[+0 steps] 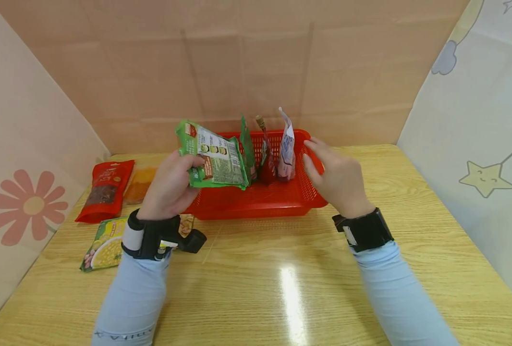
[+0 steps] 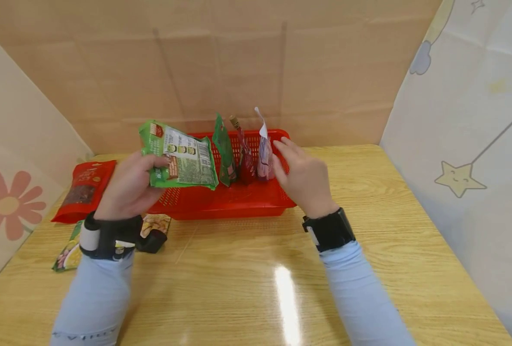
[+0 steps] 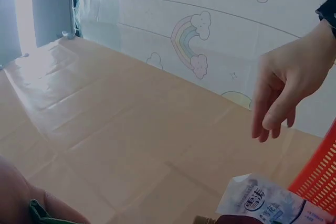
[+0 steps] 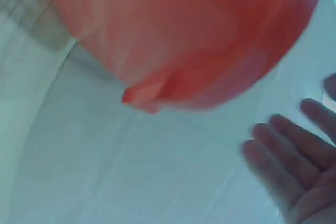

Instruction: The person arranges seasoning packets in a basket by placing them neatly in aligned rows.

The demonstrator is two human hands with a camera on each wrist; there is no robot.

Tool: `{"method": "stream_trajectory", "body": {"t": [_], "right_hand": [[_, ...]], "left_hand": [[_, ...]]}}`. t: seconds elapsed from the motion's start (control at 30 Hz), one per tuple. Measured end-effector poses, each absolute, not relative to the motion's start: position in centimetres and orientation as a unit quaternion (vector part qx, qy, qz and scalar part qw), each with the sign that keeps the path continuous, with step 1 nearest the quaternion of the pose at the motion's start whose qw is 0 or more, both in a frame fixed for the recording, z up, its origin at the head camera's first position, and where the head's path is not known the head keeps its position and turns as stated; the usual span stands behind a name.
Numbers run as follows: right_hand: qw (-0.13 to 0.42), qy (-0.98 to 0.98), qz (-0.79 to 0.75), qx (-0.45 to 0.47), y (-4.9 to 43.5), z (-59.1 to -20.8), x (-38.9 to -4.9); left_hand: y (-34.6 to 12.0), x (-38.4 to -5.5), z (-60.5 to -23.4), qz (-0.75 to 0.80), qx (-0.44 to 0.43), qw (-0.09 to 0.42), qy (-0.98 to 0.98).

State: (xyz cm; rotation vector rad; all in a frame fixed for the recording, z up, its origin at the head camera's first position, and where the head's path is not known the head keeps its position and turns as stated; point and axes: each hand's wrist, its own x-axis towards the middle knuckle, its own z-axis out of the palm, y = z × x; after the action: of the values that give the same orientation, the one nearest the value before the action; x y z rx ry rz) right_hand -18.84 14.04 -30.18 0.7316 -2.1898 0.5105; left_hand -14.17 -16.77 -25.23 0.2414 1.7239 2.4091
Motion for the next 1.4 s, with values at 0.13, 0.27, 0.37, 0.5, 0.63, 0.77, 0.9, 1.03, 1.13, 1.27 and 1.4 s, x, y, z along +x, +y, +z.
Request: {"method": "stream_trajectory", "body": {"t": [0.13,0.27,0.37,0.5,0.63,0.77,0.9,1.03,1.13,1.27,1.4], "right_hand": [[0.273,-0.906,0.244,0.211,15.5,-30.3,-19.6],[0.169,-0.932,0.289,0.135,16.4,-30.5,-20.1],[0.107,-0.937,0.318,0.097,16.8,-30.8,-20.4],[0.045,-0.935,0.343,0.074,17.1,-31.4,-21.0],[0.025,-0.934,0.348,0.072,17.1,-32.1,-21.4],[0.023,-0.933,0.352,0.072,16.9,-32.4,-21.5],[0.02,-0.935,0.349,0.063,17.0,-32.3,-21.3],[0.02,-0.937,0.345,0.059,17.0,-32.3,-21.3],[0.023,-0.937,0.343,0.062,17.0,-32.3,-21.3],[0.026,-0.937,0.343,0.065,16.9,-32.3,-21.3],[0.023,-0.937,0.342,0.064,16.6,-32.3,-21.3]], "left_hand": [[-17.2,-14.6,-25.3,0.803,0.07,0.081,0.586],[-17.6,-15.1,-25.5,0.799,0.063,0.081,0.593],[-17.8,-15.6,-25.8,0.79,0.058,0.081,0.606],[-18.0,-16.3,-26.2,0.784,0.057,0.076,0.613],[-18.1,-17.1,-26.6,0.788,0.052,0.085,0.607],[-17.9,-18.6,-26.5,0.771,0.044,0.118,0.624],[-17.4,-20.4,-26.0,0.746,0.026,0.138,0.651],[-16.9,-22.0,-25.7,0.721,-0.002,0.136,0.68],[-16.6,-23.3,-25.6,0.709,-0.027,0.14,0.69],[-16.5,-24.9,-25.9,0.7,-0.056,0.157,0.694],[-16.4,-26.0,-26.5,0.707,-0.072,0.183,0.679]]}}
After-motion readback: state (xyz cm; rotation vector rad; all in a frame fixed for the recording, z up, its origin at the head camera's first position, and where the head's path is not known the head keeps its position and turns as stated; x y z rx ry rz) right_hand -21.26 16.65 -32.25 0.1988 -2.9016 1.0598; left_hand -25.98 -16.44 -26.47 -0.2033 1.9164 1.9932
